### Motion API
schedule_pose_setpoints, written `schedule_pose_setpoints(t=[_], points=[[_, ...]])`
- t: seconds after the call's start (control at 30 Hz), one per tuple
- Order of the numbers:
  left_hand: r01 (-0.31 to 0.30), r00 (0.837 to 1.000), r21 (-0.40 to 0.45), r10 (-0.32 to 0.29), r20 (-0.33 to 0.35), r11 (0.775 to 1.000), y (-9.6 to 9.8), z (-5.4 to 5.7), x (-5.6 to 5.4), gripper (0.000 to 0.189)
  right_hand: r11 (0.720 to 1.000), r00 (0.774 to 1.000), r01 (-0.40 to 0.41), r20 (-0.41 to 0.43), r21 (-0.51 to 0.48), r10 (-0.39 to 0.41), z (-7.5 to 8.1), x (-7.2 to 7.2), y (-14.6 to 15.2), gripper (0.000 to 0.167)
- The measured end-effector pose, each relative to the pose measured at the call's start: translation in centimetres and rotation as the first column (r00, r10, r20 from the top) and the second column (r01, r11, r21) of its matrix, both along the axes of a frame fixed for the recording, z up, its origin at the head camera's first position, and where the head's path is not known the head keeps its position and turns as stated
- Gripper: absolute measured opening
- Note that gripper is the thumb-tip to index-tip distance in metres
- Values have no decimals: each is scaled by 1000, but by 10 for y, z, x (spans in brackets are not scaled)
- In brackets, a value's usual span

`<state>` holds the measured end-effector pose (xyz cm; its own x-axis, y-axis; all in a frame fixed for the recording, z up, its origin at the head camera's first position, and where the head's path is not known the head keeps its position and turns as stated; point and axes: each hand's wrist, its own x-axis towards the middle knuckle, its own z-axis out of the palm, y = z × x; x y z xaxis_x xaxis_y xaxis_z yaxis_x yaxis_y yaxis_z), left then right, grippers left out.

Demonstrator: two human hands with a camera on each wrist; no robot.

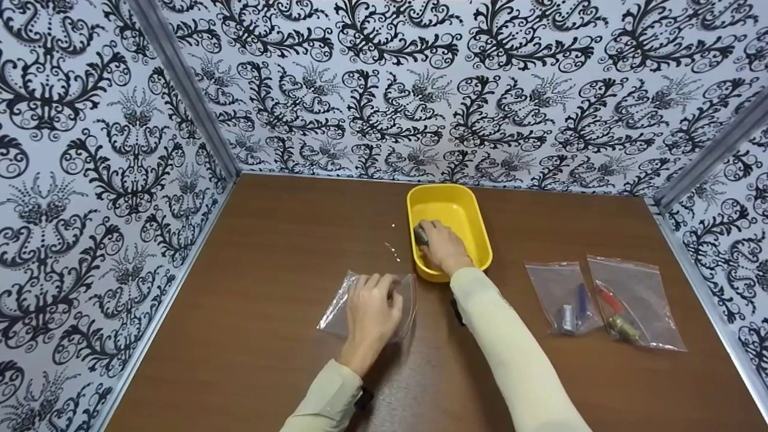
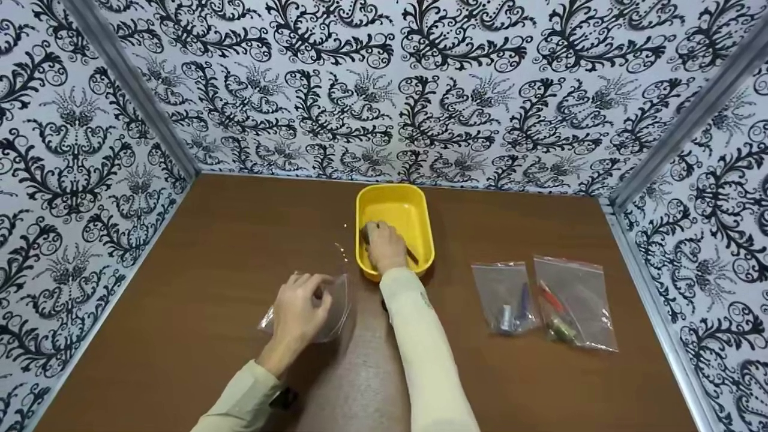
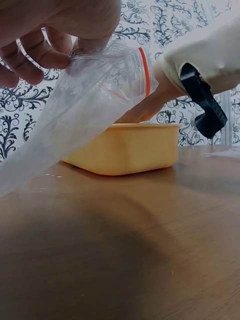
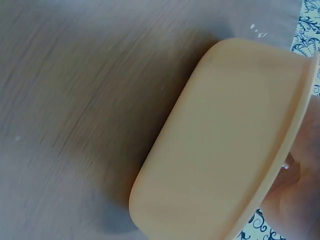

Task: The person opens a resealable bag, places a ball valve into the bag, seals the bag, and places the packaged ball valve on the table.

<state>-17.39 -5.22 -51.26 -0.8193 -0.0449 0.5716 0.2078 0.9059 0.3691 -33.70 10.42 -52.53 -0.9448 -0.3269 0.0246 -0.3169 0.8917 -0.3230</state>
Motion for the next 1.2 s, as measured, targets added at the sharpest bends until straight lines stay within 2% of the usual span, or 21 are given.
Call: schedule_pose_setpoints(t=[0.3, 0.47, 0.7, 1.0, 1.2], points=[[-3, 1000, -12, 3, -24, 1000, 2, 1, 0, 19, 996, 996, 84, -13, 4, -84, -2, 10, -2, 56], [14, 999, -10, -15, -44, 1000, 5, 0, -1, 19, 994, 994, 107, -4, -9, -107, -1, 13, 0, 45], [20, 997, -22, -22, -71, 1000, 8, 2, -1, 16, 997, 997, 70, -17, -26, -71, 3, 17, 8, 39], [7, 998, -42, -10, -66, 999, 8, 4, -4, 11, 997, 990, -13, -139, -75, 3, 21, 27, 15, 36], [7, 999, -33, -8, -32, 999, 8, 4, -6, 10, 996, 984, -34, -175, -85, 19, 32, 37, 19, 47]])
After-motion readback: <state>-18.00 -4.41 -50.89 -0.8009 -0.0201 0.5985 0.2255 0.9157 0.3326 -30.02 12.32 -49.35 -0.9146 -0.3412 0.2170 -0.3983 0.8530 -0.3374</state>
